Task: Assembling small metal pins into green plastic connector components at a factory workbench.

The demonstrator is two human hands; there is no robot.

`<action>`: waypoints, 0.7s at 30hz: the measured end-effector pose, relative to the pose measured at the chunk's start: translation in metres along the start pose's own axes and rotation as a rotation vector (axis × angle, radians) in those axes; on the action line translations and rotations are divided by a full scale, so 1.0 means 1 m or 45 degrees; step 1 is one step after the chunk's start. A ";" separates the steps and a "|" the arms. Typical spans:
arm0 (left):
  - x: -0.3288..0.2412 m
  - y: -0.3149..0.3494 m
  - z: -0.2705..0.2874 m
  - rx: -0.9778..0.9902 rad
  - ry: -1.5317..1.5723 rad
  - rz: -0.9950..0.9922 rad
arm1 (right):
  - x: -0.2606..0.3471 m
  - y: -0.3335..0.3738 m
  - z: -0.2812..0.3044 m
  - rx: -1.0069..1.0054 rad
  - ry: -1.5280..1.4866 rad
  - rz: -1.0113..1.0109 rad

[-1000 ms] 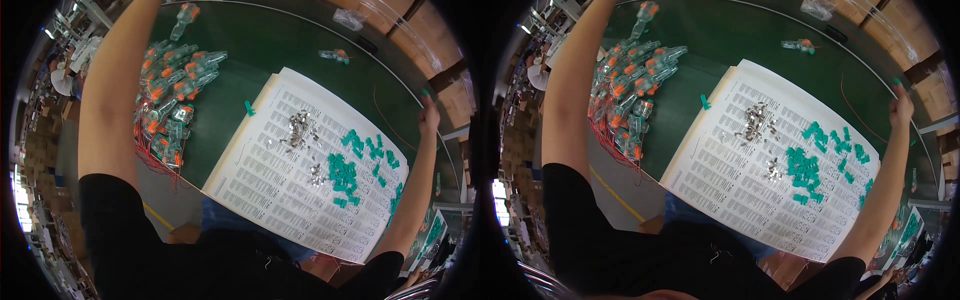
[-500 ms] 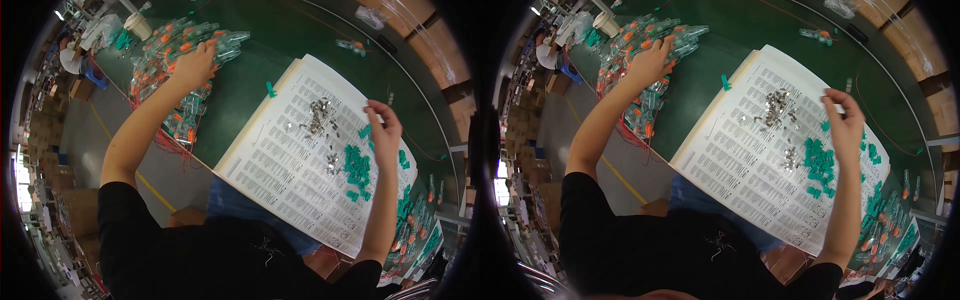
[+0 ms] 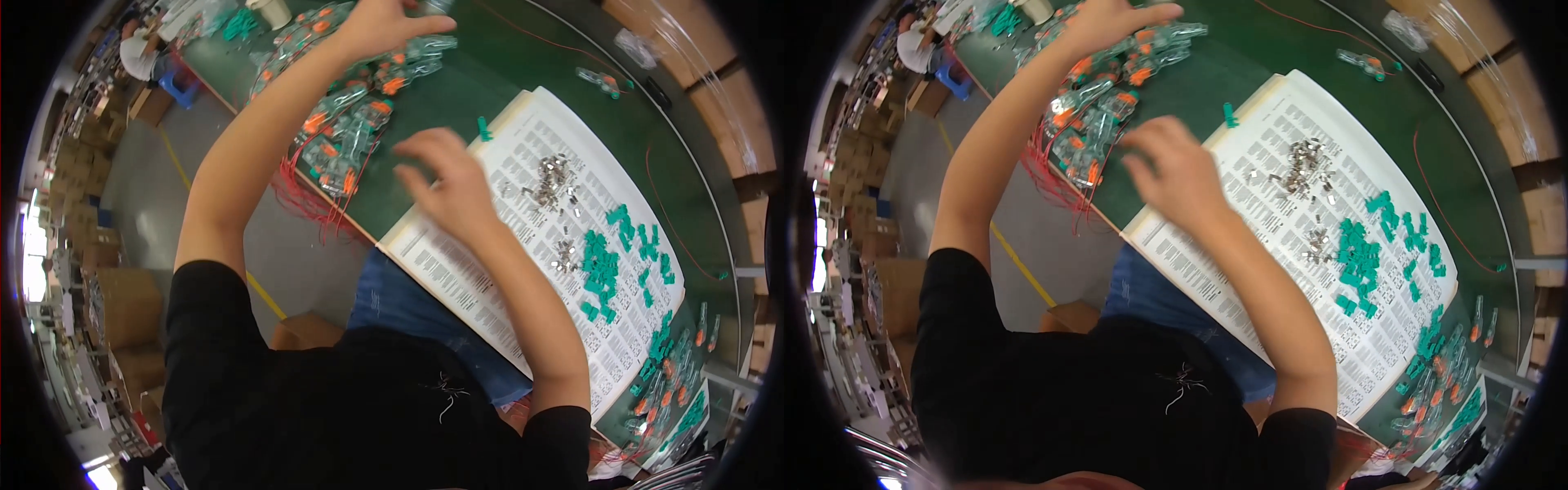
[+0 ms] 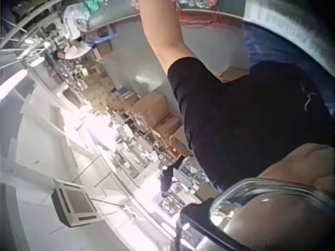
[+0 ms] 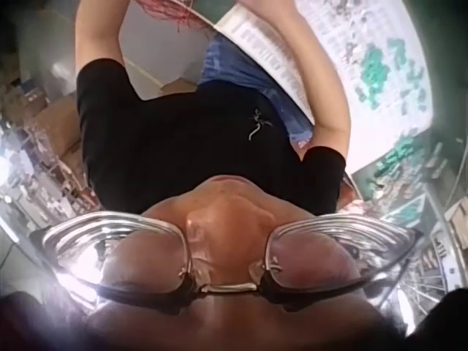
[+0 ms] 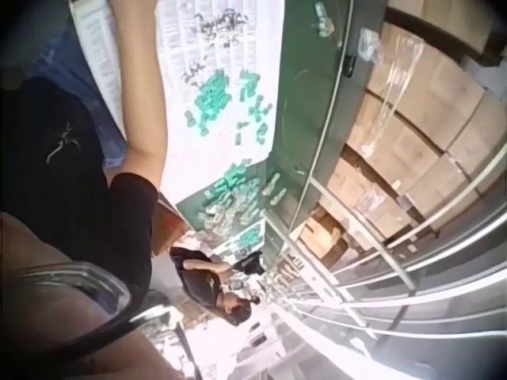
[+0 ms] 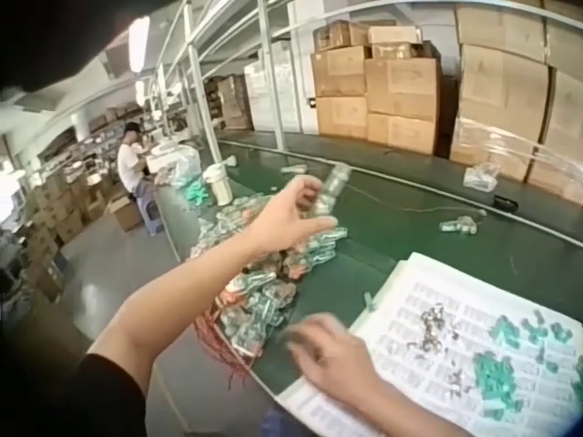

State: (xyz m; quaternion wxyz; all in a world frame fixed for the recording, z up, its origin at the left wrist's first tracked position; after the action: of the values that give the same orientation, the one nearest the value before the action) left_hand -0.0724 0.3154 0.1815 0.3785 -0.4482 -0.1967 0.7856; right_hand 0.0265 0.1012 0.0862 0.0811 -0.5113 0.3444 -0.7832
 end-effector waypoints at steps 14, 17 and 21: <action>-0.010 0.186 0.027 0.338 -1.211 0.477 | 0.017 0.063 0.019 0.378 -0.007 0.054; 0.001 0.224 0.034 0.137 -1.060 0.470 | 0.009 0.063 0.022 0.377 0.101 -0.242; 0.004 0.231 0.052 -0.196 -0.512 0.546 | 0.003 0.068 -0.017 0.277 -0.155 -0.629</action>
State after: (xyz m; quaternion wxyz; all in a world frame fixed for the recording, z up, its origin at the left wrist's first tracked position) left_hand -0.2145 0.1727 0.0564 0.1223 -0.3423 -0.2276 0.9034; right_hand -0.0045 0.0565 0.0418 -0.0377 -0.6142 0.1177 -0.7794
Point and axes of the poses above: each hand's wrist, its own y-axis away from the middle knuckle, its own z-axis out of the back of the hand, x = y × z, the point moved 4 cm from there along -y, towards the middle knuckle, and after that the axes turned 11 degrees about -x, right-handed, at the moved point
